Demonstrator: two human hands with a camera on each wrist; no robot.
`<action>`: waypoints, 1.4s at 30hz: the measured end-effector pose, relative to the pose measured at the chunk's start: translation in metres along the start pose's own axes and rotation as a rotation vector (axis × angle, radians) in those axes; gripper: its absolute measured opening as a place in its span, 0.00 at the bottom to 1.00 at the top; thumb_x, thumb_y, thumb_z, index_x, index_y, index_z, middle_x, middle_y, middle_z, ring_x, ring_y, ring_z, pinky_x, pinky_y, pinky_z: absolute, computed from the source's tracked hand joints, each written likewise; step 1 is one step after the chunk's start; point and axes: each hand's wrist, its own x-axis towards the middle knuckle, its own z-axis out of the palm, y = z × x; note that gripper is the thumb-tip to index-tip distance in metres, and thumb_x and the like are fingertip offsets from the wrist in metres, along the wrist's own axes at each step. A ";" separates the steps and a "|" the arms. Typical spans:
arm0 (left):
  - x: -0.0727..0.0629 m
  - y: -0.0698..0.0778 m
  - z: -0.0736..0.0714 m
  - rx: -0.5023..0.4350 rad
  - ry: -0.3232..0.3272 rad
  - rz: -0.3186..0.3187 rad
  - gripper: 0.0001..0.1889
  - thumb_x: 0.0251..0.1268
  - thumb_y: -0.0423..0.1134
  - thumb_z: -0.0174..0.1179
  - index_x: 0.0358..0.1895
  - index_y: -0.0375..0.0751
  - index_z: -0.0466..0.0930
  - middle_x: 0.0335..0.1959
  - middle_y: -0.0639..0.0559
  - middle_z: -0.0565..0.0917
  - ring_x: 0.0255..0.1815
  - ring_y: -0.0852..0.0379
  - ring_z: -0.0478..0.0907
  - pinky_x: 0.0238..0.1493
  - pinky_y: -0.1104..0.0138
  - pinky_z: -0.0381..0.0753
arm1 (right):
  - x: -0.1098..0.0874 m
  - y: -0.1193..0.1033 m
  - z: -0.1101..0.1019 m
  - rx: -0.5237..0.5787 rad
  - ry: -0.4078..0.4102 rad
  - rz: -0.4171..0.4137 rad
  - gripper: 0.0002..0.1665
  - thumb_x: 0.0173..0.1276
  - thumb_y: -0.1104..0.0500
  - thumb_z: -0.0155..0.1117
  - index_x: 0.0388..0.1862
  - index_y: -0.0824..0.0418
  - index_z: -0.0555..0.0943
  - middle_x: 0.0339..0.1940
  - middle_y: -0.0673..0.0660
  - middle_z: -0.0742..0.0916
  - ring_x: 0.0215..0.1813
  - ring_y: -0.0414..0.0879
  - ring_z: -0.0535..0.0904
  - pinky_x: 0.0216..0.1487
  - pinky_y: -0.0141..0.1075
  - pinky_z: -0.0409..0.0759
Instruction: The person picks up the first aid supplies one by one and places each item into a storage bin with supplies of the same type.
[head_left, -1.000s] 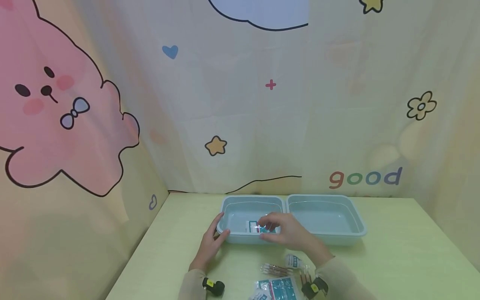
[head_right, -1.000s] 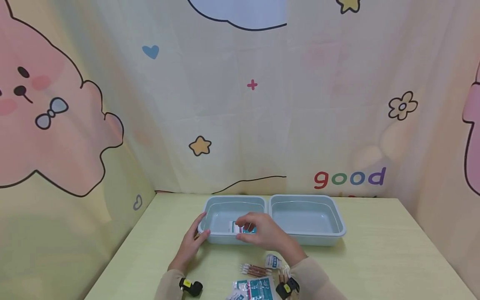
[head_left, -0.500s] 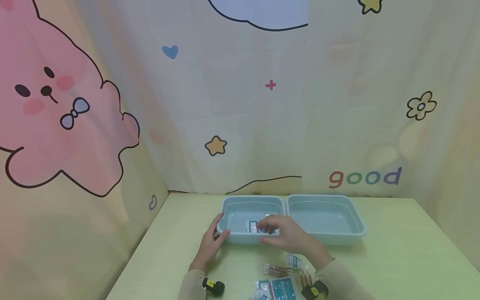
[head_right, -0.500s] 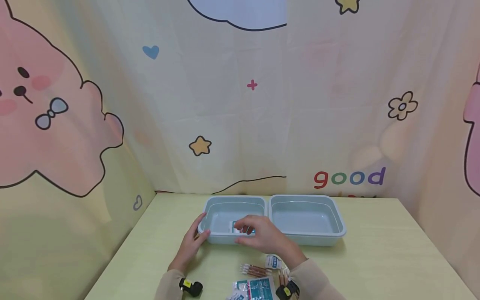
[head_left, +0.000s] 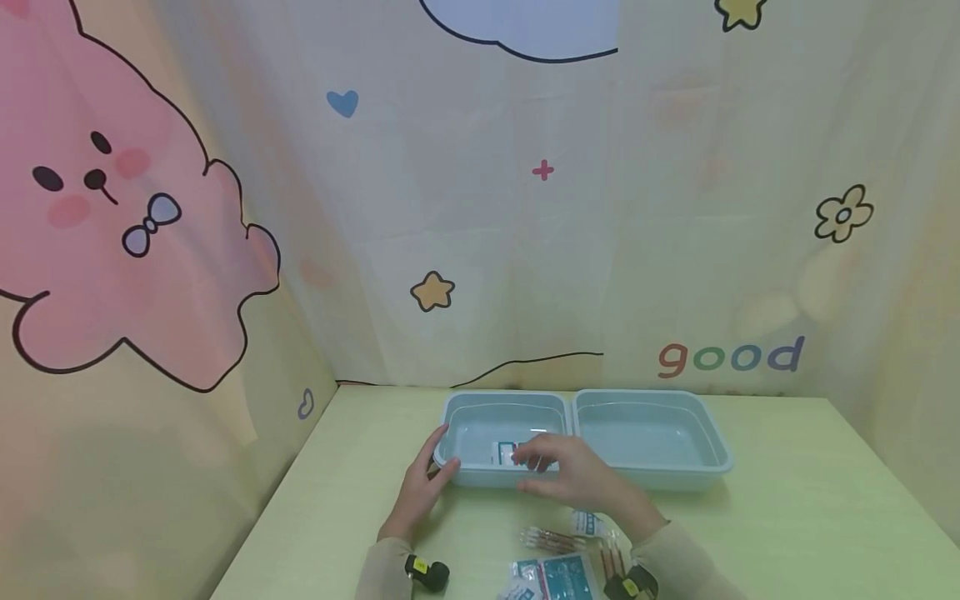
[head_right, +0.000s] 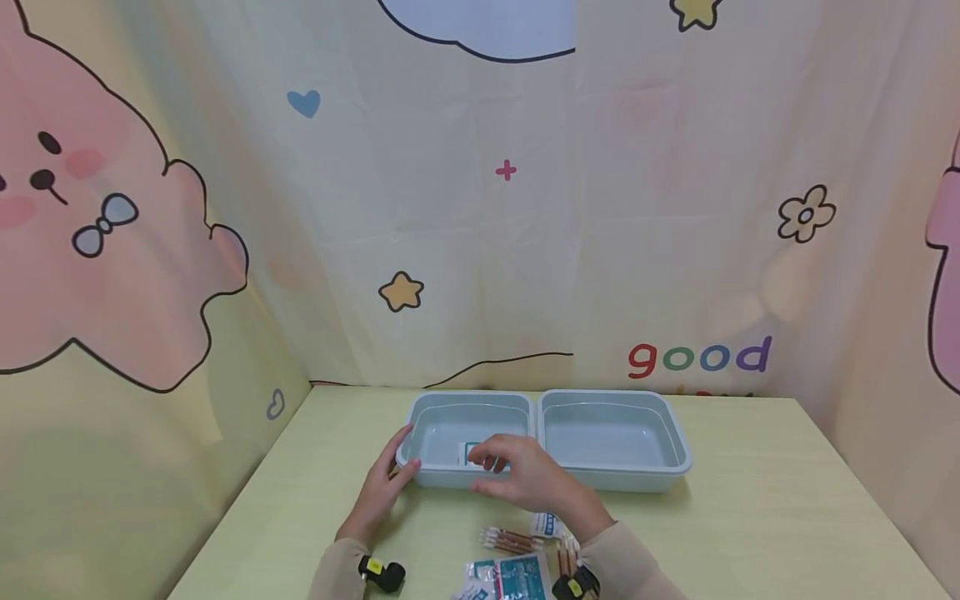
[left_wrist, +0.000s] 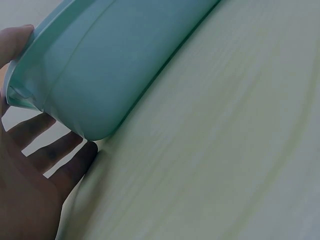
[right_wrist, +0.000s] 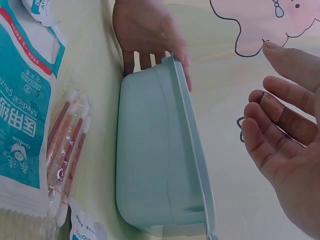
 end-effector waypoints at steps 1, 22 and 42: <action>0.000 -0.001 0.000 0.003 0.001 0.003 0.33 0.71 0.48 0.57 0.76 0.57 0.57 0.77 0.44 0.57 0.74 0.36 0.59 0.68 0.42 0.67 | 0.000 0.000 0.001 0.001 0.000 -0.003 0.17 0.60 0.57 0.73 0.47 0.59 0.83 0.42 0.57 0.88 0.38 0.45 0.83 0.40 0.37 0.85; 0.001 -0.002 0.000 -0.009 -0.008 0.033 0.32 0.72 0.45 0.56 0.76 0.53 0.56 0.77 0.41 0.58 0.73 0.34 0.61 0.66 0.42 0.70 | -0.007 0.001 0.011 -0.015 -0.038 0.022 0.17 0.61 0.53 0.72 0.48 0.56 0.83 0.43 0.49 0.87 0.40 0.34 0.80 0.41 0.30 0.84; 0.001 -0.002 -0.001 -0.019 -0.011 0.034 0.32 0.72 0.45 0.56 0.76 0.55 0.56 0.77 0.44 0.57 0.74 0.36 0.59 0.68 0.43 0.67 | -0.014 -0.003 0.016 -0.002 -0.049 0.079 0.19 0.60 0.50 0.73 0.47 0.55 0.83 0.43 0.51 0.88 0.40 0.35 0.80 0.43 0.37 0.85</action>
